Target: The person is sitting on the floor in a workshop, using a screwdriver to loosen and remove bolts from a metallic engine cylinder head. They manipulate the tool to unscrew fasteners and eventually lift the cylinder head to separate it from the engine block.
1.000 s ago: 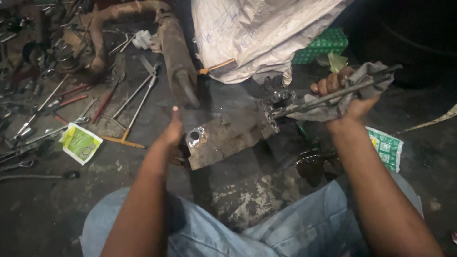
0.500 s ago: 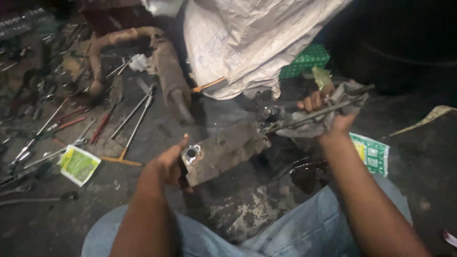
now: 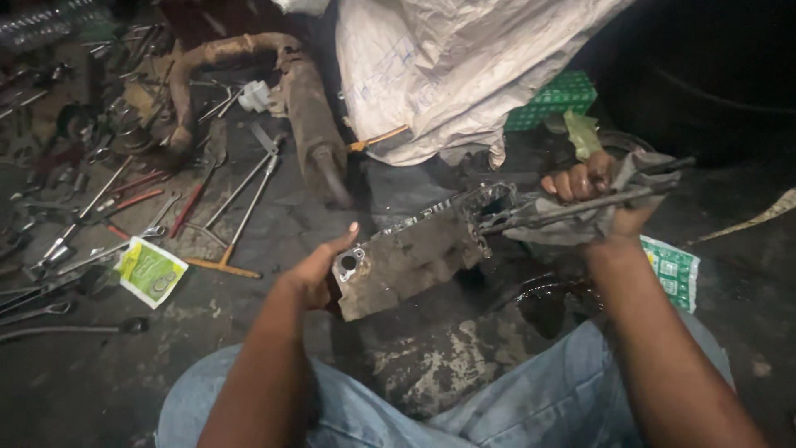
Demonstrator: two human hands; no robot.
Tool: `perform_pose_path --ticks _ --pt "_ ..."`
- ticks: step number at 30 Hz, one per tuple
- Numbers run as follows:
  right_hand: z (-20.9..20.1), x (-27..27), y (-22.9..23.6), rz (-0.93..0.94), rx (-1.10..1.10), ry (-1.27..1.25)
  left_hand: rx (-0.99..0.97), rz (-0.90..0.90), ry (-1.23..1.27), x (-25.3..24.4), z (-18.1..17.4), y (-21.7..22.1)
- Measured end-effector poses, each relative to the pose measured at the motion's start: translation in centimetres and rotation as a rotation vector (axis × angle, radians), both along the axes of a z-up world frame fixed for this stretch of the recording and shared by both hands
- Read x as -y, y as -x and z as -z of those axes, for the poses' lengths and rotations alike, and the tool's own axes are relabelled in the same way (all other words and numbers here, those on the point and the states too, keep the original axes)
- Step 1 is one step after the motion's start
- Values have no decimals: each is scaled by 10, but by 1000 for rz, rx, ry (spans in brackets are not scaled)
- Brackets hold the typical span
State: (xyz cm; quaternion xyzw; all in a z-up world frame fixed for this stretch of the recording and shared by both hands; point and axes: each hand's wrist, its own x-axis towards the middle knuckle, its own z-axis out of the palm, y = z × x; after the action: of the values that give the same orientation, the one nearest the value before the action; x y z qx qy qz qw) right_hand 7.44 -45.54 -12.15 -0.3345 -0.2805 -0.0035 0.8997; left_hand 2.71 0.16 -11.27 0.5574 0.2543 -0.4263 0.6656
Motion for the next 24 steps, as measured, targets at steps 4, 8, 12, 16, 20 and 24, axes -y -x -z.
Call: perform_pose_path --ticks 4,8,12,16,20,24 --pt "14 14 -9 -5 100 -22 124 -141 32 17 4 9" --pt "12 23 -11 33 188 4 228 -141 -13 37 3 15" --pt "9 34 -5 47 130 -42 312 -172 32 42 -13 24" --pt "41 30 -11 88 77 -90 254 -108 -118 39 -13 20" --pt "63 21 -27 -56 64 -168 335 -41 -45 36 8 26" --pt "45 20 -25 42 -8 -126 213 -156 -28 33 4 14"
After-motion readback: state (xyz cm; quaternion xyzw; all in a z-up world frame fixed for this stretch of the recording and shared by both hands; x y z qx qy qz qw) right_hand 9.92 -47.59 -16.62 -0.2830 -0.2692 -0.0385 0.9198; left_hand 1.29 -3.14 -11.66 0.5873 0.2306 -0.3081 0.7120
